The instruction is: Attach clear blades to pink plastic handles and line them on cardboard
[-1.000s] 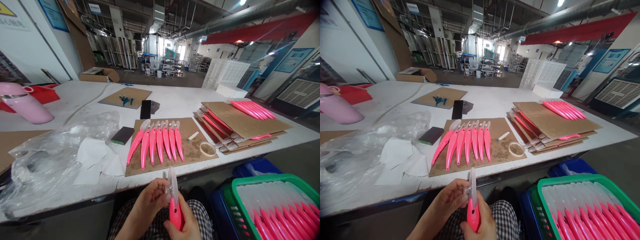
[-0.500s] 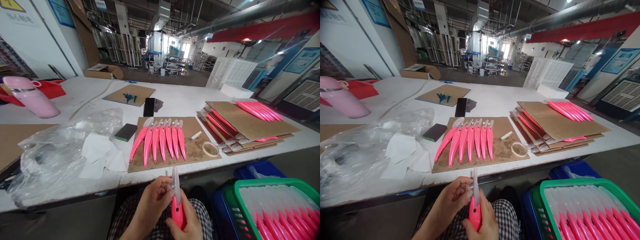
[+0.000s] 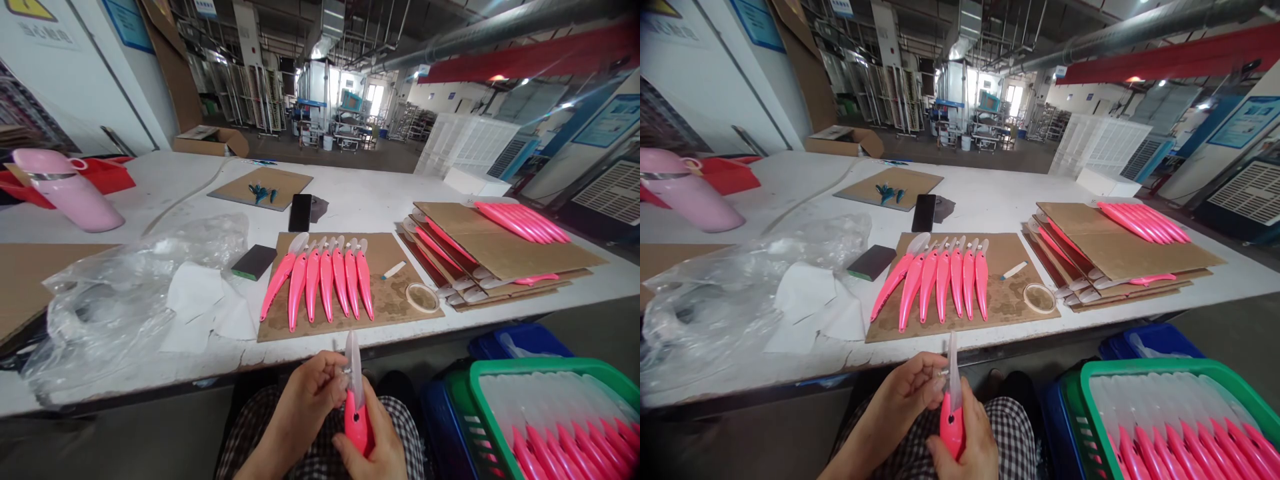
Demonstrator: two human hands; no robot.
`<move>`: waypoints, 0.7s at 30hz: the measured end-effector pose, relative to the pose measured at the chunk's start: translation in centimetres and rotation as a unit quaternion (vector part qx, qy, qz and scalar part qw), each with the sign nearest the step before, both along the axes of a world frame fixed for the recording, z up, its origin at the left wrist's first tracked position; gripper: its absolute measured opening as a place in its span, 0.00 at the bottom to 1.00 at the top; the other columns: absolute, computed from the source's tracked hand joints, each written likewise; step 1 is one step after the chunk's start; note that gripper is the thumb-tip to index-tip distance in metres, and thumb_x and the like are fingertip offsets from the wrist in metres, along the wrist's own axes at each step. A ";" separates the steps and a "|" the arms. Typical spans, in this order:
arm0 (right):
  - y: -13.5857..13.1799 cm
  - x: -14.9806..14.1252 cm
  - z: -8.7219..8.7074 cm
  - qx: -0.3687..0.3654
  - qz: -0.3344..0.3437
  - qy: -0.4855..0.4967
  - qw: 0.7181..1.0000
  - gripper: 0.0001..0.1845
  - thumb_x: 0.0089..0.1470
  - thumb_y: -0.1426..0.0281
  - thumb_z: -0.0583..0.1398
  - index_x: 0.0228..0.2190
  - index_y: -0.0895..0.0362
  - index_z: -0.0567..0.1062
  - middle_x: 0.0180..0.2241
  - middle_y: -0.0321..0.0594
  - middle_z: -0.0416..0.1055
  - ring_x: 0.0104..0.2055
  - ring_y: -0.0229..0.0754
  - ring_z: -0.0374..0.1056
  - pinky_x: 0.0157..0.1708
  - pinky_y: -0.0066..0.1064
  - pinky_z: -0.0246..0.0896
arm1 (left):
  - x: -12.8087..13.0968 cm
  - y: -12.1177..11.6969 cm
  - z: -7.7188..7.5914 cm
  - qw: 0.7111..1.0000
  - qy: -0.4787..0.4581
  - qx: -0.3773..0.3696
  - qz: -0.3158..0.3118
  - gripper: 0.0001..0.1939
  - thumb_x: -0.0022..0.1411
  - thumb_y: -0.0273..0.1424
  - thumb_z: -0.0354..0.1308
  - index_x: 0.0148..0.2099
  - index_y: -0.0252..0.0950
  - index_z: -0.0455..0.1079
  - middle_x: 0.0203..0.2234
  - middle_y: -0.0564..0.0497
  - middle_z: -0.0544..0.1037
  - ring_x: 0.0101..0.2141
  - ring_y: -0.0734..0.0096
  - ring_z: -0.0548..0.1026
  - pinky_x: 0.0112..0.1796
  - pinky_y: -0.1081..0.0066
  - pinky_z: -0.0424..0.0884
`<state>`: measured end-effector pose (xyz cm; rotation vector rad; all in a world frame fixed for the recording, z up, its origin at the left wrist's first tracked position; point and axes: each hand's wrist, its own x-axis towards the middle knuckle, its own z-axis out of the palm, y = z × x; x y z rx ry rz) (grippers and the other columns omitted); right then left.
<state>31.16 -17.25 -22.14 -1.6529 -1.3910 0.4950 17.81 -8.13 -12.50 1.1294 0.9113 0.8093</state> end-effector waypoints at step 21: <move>-0.1 0.0 -0.1 0.003 0.017 -0.061 0.998 0.41 0.39 0.78 0.61 0.58 0.54 0.64 0.54 0.38 0.69 0.55 0.51 0.66 0.51 0.33 0.67 | 0.1 0.4 0.0 1.000 0.023 0.008 -0.010 0.09 0.52 0.30 0.57 0.37 0.33 0.67 0.18 0.59 0.67 0.21 0.77 0.66 0.25 0.76 0.64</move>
